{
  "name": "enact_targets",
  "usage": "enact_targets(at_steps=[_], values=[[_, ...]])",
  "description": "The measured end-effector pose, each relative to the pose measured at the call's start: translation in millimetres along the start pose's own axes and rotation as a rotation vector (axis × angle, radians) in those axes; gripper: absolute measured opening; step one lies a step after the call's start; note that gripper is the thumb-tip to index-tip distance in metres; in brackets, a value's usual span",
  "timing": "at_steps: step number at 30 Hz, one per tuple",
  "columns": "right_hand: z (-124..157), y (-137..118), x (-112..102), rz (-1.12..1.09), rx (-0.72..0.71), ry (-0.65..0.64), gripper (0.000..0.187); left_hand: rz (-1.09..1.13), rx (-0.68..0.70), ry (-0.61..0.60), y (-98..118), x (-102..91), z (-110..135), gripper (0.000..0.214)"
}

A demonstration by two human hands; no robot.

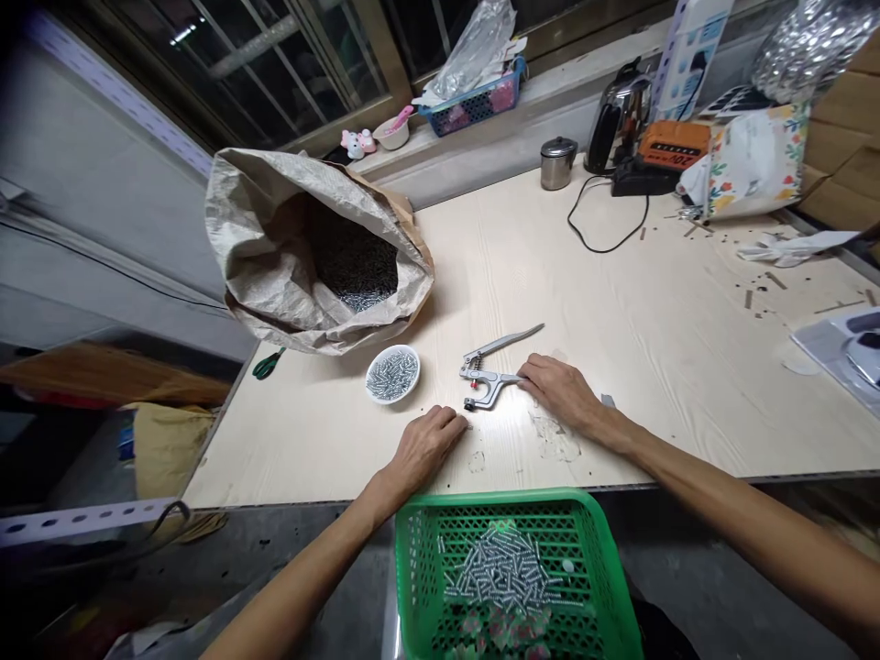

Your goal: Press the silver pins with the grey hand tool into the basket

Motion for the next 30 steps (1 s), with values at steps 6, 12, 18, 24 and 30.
enact_targets(at_steps=[6, 12, 18, 24, 30], values=[[1, 3, 4, 0.000, 0.006, -0.006, 0.022, 0.063, 0.158, 0.149, 49, -45.6, 33, 0.018], [1, 3, 5, -0.004, -0.004, -0.006, 0.028, 0.075, 0.198, 0.202, 50, -74.9, 54, 0.018], [0, 3, 6, 0.013, -0.006, -0.012, 0.033, -0.002, -0.592, 0.254, -112, -58.8, 27, 0.016], [0, 4, 8, 0.027, -0.026, -0.007, 0.035, 0.056, -0.723, 0.119, -141, -41.7, 10, 0.020], [0, 5, 10, 0.040, -0.024, -0.028, 0.034, 0.043, -0.790, 0.102, -134, -41.8, 0, 0.026]])
Point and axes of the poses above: each hand's wrist, its own z-axis away from the middle knuckle, its own x-axis out of the palm, y = z × x, the point moved 8 cm from there along -z, towards the middle knuckle
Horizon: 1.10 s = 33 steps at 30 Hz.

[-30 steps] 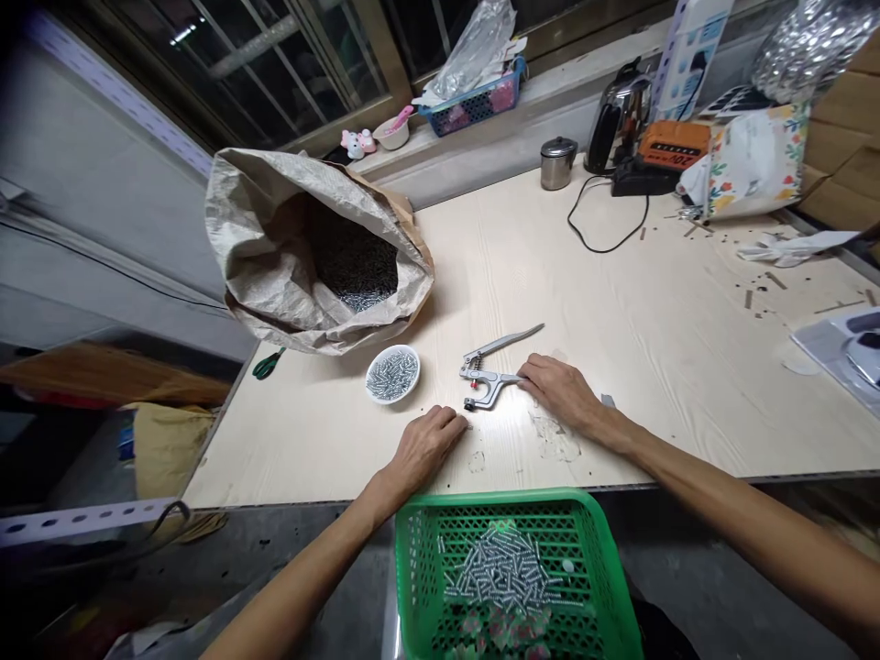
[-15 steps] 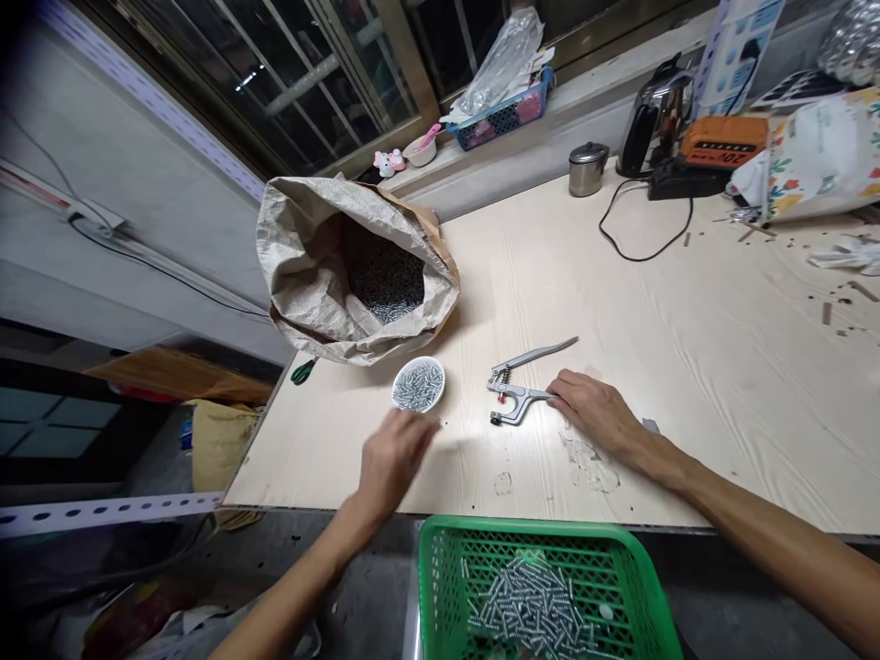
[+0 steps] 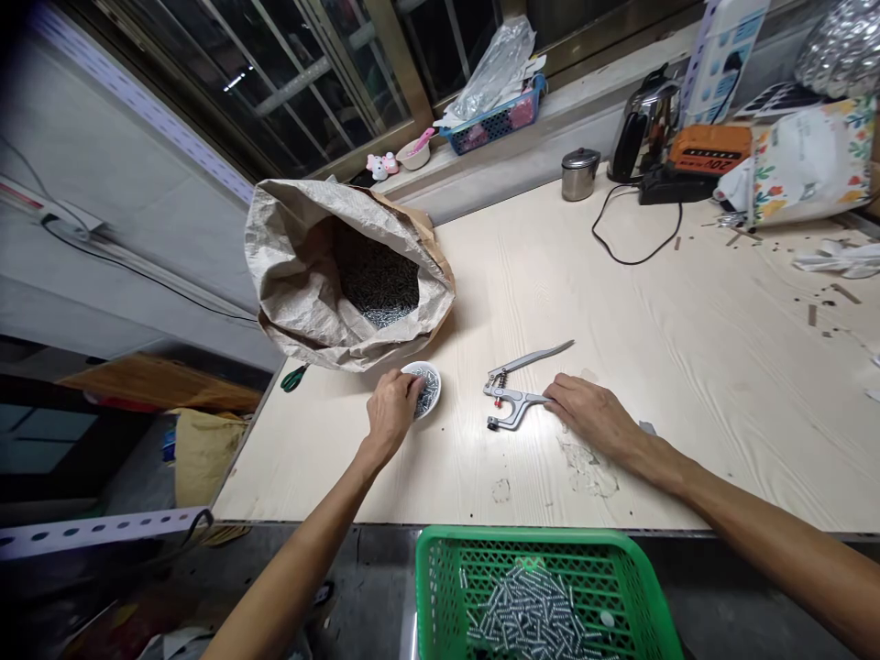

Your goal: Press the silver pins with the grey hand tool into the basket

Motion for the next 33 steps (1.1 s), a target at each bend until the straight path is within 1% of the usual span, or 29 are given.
enact_targets(at_steps=[3, 8, 10, 12, 17, 21, 25, 29, 31, 33], values=[[0, 1, 1, -0.001, 0.004, -0.007, 0.033, 0.038, -0.089, -0.030, -1, 2.9, -7, 0.026], [0, 0, -1, -0.001, -0.002, -0.001, 0.033, 0.192, -0.243, -0.204, -13, 15.4, -21, 0.018], [0, -1, -1, 0.004, -0.006, 0.006, 0.033, 0.210, -0.252, -0.246, -18, 17.2, -26, 0.015], [0, -1, -1, 0.003, -0.010, 0.009, 0.033, 0.222, -0.256, -0.263, -22, 17.0, -30, 0.016], [-1, 0, 0, -0.011, -0.013, 0.004, 0.031, 0.211, -0.299, -0.221, -21, 11.9, -32, 0.031], [-1, 0, -1, -0.012, 0.002, 0.001, 0.031, 0.218, -0.319, -0.182, -15, 10.7, -31, 0.025], [-1, -2, -3, -0.028, -0.006, 0.014, 0.032, 0.248, -0.313, -0.153, -15, 9.1, -32, 0.018], [-2, -2, -5, -0.032, -0.015, 0.041, 0.033, 0.303, -0.262, -0.085, -15, -1.6, -24, 0.013], [-3, -3, -4, -0.023, -0.025, 0.045, 0.033, 0.434, -0.235, -0.035, -11, -7.6, -11, 0.012], [-3, -5, -4, 0.002, -0.045, 0.053, 0.034, 0.714, -0.232, -0.054, -2, -5.3, 6, 0.013]])
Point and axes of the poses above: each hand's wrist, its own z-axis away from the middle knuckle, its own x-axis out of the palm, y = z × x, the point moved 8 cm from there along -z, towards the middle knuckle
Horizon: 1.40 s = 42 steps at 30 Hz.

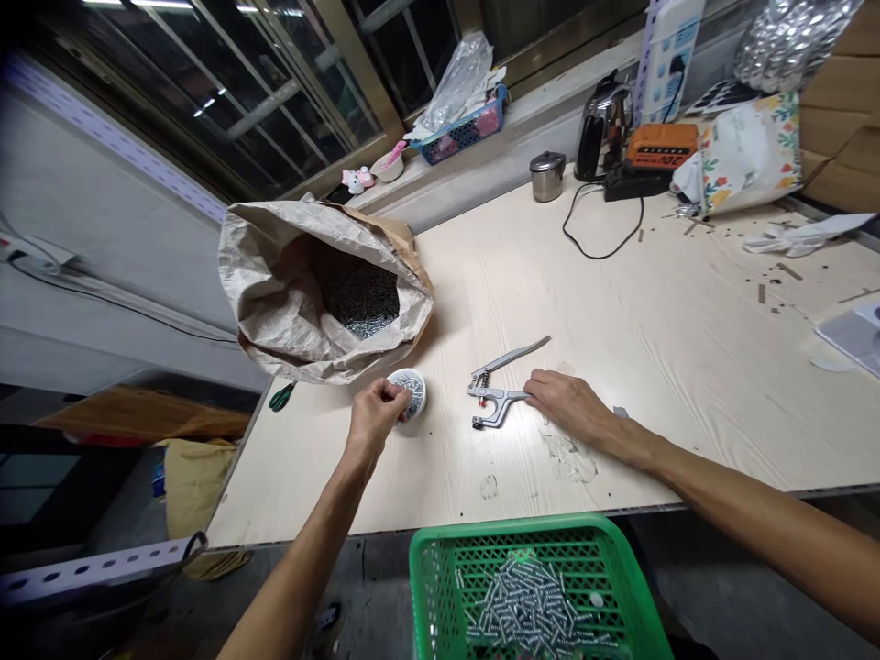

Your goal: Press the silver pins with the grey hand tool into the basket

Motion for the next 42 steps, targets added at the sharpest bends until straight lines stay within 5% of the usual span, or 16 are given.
enact_targets(at_steps=[5, 12, 20, 33, 42], values=[[3, -13, 1, 0.127, -0.103, -0.003, 0.036, 0.583, -0.199, -0.275, -7, 45.8, 46, 0.033], [6, -25, 5, 0.188, -0.183, -0.069, 0.035, 0.724, -0.350, -0.273, -26, 79.1, 67, 0.047], [6, -21, 10, 0.201, -0.176, -0.076, 0.028, 0.601, -0.316, -0.349, -24, 96.6, 77, 0.039], [9, -22, 11, 0.246, -0.174, -0.051, 0.028, 0.363, -0.231, -0.358, -19, 91.8, 66, 0.036], [9, -22, 11, 0.218, -0.168, -0.072, 0.029, 0.256, -0.241, -0.498, -18, 98.3, 69, 0.039]])
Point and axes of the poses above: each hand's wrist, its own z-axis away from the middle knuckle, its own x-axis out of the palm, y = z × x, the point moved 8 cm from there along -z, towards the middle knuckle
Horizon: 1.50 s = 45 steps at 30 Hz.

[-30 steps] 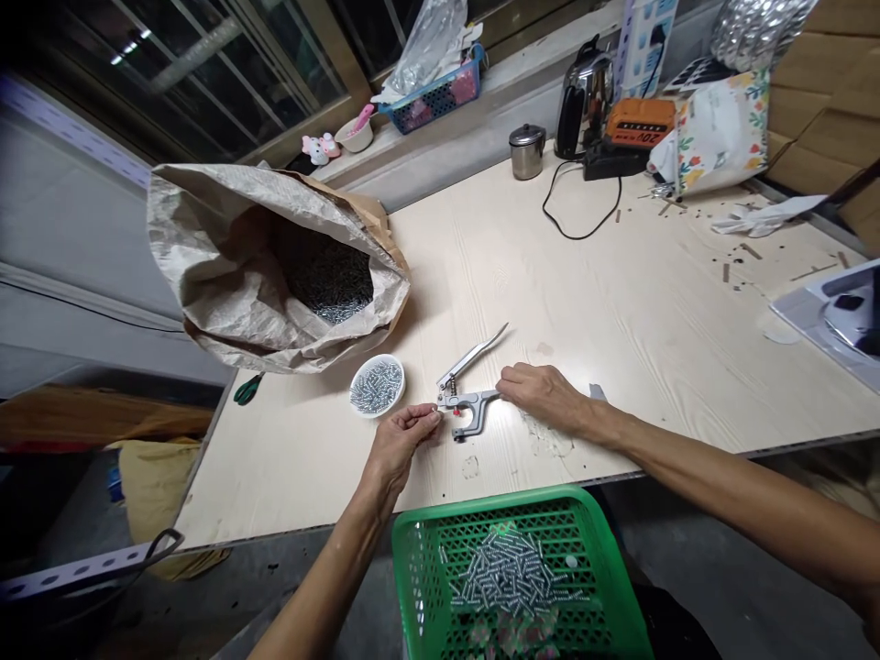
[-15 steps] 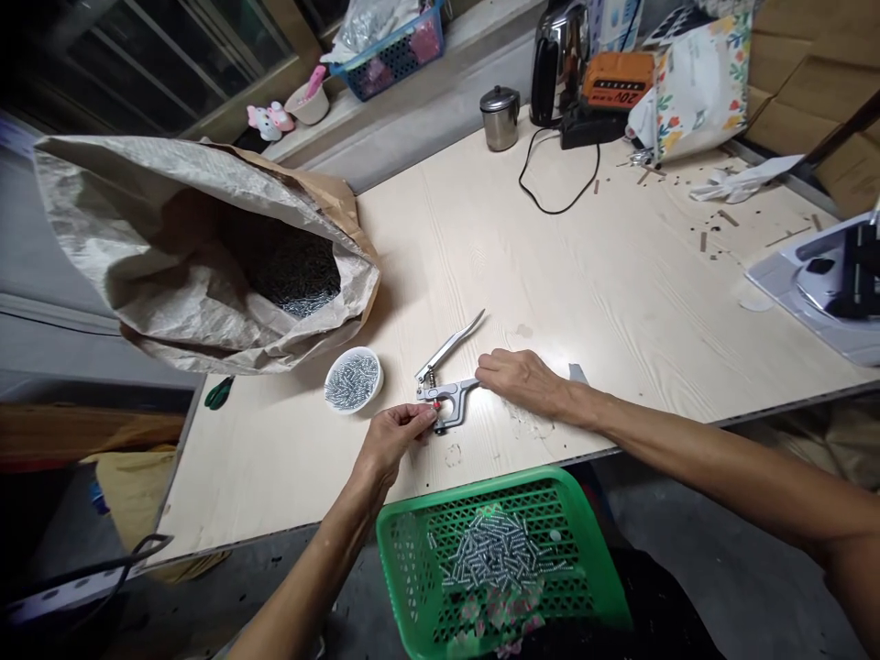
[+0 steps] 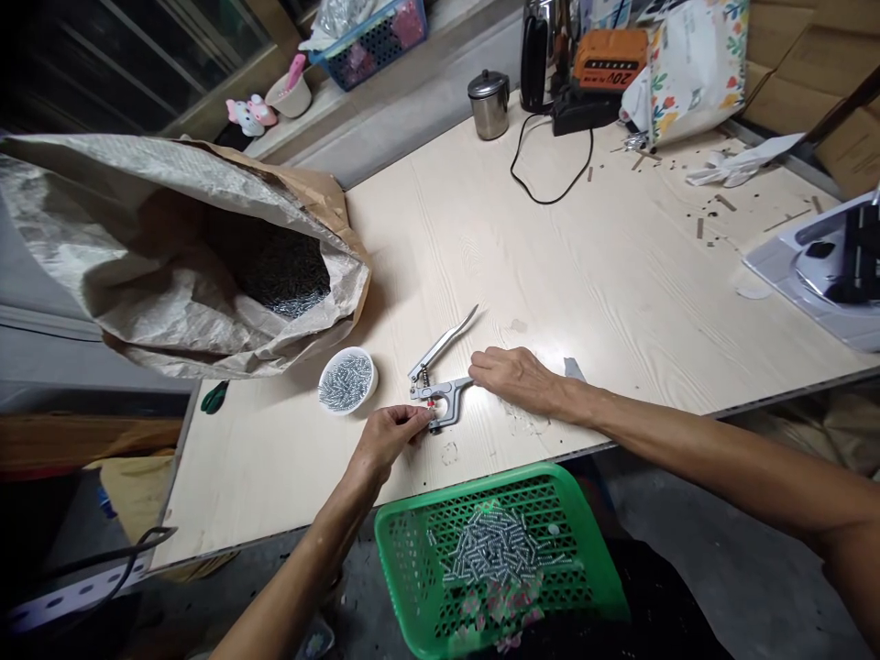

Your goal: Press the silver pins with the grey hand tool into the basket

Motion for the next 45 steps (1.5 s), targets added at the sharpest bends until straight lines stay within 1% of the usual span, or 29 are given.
enact_targets(at_steps=[5, 10, 17, 20, 26, 29, 33, 34, 35, 37, 39, 41, 45], values=[[0, -3, -1, 0.004, -0.013, -0.005, 0.030, 0.048, -0.071, -0.080, -1, 3.3, 1, 0.034], [0, -4, 0, -0.001, -0.012, -0.009, 0.029, -0.054, -0.119, -0.192, 3, 6.6, -1, 0.030], [-2, -2, 2, -0.026, 0.008, -0.042, 0.026, -0.125, -0.148, -0.302, 6, 8.3, -10, 0.035], [-1, -2, 2, -0.006, 0.000, -0.039, 0.026, -0.172, -0.167, -0.297, 3, 8.4, -12, 0.036], [-1, -3, 2, 0.002, 0.013, -0.041, 0.028, -0.244, -0.196, -0.223, -2, 11.0, -8, 0.037], [-2, -3, 1, -0.006, 0.043, -0.065, 0.029, -0.191, -0.241, -0.197, -4, 11.6, -4, 0.034], [-3, 1, -6, -0.085, 0.060, -0.104, 0.028, -0.108, -0.306, -0.173, -5, 11.0, 0, 0.032], [-4, 4, -9, -0.099, 0.063, -0.097, 0.030, -0.107, -0.313, -0.176, -5, 11.1, 1, 0.032], [-6, 7, -13, -0.102, 0.067, -0.090, 0.037, -0.110, -0.316, -0.183, -5, 11.5, 1, 0.032], [-11, 16, -18, -0.083, 0.073, -0.096, 0.062, -0.121, -0.315, -0.205, -5, 12.7, 1, 0.033], [-18, 23, -18, -0.063, 0.054, -0.154, 0.082, -0.132, -0.308, -0.214, -5, 13.0, 1, 0.033], [-27, 26, -18, -0.053, 0.027, -0.236, 0.087, -0.138, -0.309, -0.204, -5, 12.3, 2, 0.032], [-42, 27, -19, -0.018, 0.004, -0.371, 0.084, -0.139, -0.308, -0.195, -4, 13.0, 5, 0.032]])
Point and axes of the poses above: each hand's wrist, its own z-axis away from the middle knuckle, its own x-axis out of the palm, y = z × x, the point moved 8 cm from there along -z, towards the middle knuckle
